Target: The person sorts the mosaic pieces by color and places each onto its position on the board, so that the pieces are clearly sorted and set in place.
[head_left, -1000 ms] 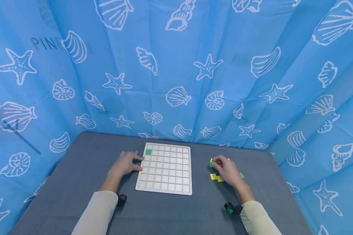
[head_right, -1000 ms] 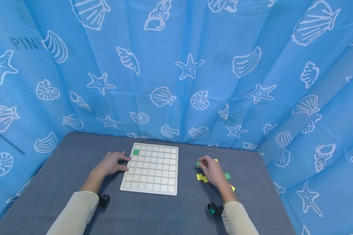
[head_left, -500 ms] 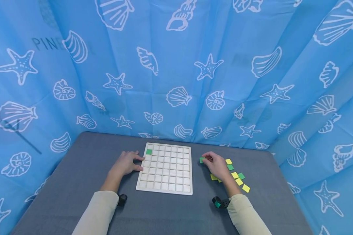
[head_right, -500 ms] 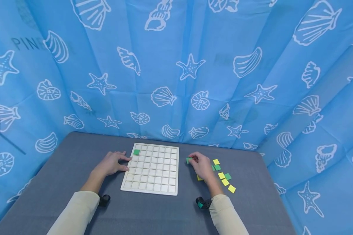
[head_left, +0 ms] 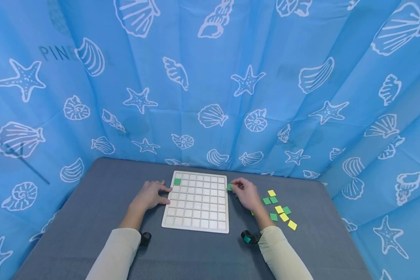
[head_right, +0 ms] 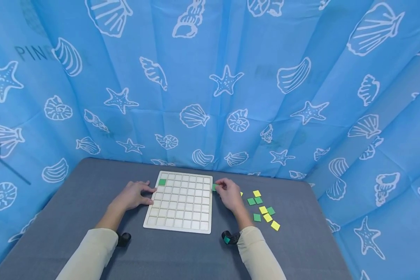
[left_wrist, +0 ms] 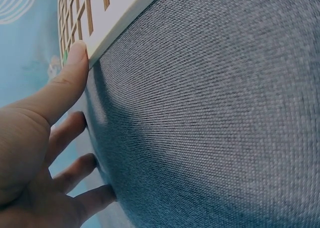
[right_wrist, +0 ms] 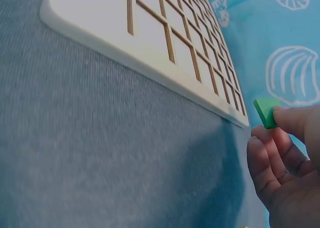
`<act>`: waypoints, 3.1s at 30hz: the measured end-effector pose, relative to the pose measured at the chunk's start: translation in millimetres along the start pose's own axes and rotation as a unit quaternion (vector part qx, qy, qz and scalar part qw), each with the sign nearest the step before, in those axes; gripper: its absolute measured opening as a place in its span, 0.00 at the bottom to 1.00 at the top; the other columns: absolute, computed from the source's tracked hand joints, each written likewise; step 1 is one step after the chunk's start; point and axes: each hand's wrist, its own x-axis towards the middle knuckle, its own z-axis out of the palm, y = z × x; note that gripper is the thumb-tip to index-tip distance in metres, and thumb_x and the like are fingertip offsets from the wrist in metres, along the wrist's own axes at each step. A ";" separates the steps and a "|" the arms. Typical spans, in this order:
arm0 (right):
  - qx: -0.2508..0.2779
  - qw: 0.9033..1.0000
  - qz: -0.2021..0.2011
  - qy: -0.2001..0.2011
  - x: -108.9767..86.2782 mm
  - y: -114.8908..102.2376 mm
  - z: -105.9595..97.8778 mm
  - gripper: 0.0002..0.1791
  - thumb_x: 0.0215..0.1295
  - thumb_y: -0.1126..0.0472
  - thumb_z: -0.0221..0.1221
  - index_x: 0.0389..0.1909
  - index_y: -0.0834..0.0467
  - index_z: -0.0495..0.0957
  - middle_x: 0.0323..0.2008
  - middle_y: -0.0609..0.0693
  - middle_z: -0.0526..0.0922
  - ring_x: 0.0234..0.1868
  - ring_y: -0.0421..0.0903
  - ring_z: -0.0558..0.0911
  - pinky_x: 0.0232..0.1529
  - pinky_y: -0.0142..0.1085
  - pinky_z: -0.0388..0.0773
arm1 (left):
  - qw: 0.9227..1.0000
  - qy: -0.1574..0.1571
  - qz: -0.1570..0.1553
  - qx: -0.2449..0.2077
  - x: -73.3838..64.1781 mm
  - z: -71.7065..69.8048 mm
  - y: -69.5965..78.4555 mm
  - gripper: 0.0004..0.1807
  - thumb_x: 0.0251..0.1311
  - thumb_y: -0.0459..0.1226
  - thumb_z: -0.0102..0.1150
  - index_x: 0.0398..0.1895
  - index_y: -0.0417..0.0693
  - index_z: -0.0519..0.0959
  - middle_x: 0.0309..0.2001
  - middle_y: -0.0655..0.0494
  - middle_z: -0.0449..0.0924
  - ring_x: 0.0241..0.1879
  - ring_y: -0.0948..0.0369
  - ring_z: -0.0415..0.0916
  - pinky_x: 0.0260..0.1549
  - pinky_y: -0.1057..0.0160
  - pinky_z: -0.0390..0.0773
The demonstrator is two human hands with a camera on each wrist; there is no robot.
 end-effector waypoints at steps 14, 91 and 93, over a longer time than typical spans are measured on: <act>0.044 0.999 -0.009 -0.018 9.8 -16.2 25.6 0.09 0.73 0.63 0.60 0.49 0.59 0.83 0.38 0.55 0.83 0.34 0.47 0.84 0.33 0.35 0.82 | 1.000 0.003 -0.002 -0.001 -1.1 -2.7 -0.5 0.28 0.56 0.44 0.76 0.62 0.58 0.82 0.77 0.44 0.64 0.78 0.36 0.51 0.72 0.33 0.60; -0.227 0.963 -0.145 -0.011 32.1 -93.0 132.8 0.09 0.70 0.55 0.64 0.44 0.51 0.90 0.46 0.49 0.82 0.45 0.46 0.76 0.43 0.38 0.78 | 1.000 0.009 0.013 0.004 -1.3 -3.9 0.4 0.27 0.54 0.46 0.76 0.59 0.57 0.85 0.75 0.45 0.68 0.76 0.37 0.55 0.71 0.35 0.63; -0.244 0.957 -0.156 -0.009 31.9 -93.0 131.8 0.09 0.69 0.54 0.65 0.44 0.50 0.90 0.47 0.49 0.83 0.46 0.47 0.76 0.45 0.39 0.77 | 1.000 0.010 0.014 0.005 -1.7 -4.1 0.7 0.27 0.54 0.46 0.76 0.59 0.57 0.85 0.75 0.44 0.68 0.76 0.36 0.55 0.71 0.35 0.63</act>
